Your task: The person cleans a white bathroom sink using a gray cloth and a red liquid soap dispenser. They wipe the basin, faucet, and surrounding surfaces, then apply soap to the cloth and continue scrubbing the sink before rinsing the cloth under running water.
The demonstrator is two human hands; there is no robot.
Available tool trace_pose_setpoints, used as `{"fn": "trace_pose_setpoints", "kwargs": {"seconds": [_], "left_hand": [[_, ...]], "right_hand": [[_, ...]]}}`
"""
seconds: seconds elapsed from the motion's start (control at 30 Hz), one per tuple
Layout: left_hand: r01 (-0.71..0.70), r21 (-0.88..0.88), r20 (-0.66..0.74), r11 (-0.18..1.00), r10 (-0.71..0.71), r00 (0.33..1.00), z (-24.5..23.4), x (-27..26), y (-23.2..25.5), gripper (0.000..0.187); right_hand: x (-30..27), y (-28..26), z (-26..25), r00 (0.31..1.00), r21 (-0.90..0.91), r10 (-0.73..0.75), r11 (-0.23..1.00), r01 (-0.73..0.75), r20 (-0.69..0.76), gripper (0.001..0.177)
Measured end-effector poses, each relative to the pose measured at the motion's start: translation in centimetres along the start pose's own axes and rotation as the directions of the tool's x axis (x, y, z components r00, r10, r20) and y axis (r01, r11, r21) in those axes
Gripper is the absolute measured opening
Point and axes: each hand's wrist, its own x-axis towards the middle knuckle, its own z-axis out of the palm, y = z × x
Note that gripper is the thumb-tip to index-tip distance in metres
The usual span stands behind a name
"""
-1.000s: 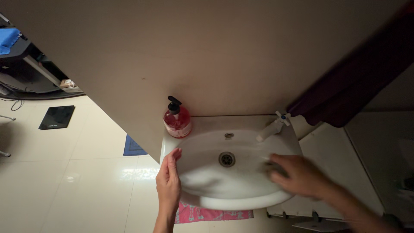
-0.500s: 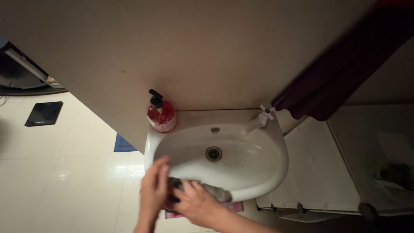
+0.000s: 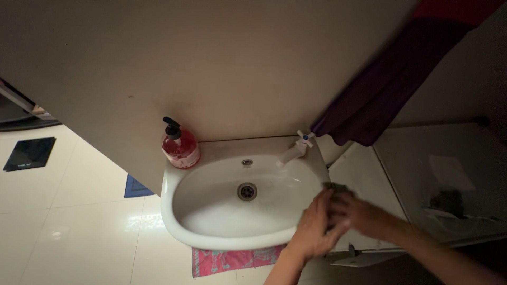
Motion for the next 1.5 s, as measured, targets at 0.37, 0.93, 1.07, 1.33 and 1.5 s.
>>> {"fn": "trace_pose_setpoints", "kwargs": {"seconds": [0.37,0.93,1.07,1.33,1.5], "left_hand": [[-0.002,0.09,-0.339,0.996,0.032,0.94,-0.6,4.8,0.1,0.047],[-0.073,0.288,-0.088,0.955,0.102,0.991,-6.8,-4.7,0.4,0.035],[0.087,0.376,-0.25,0.922,0.01,0.968,-12.3,-9.1,-1.7,0.028],[0.273,0.518,-0.452,0.811,-0.011,0.892,-26.0,-13.5,-7.9,0.02],[0.176,0.566,-0.394,0.805,0.078,0.916,-27.5,-12.9,-10.2,0.032]], "right_hand": [[12.0,2.8,-0.5,0.633,0.599,0.581,0.769,-0.223,-0.511,0.08],[9.8,-14.6,13.8,0.444,0.167,0.53,0.756,-0.633,-0.723,0.057],[16.7,-19.0,17.3,0.505,0.165,0.445,0.847,-0.505,-0.739,0.052],[36.1,-27.7,17.1,0.861,0.063,0.461,0.886,-0.459,-0.214,0.056],[37.0,-27.3,15.1,0.792,-0.036,0.349,0.906,-0.422,-0.501,0.061]]}}
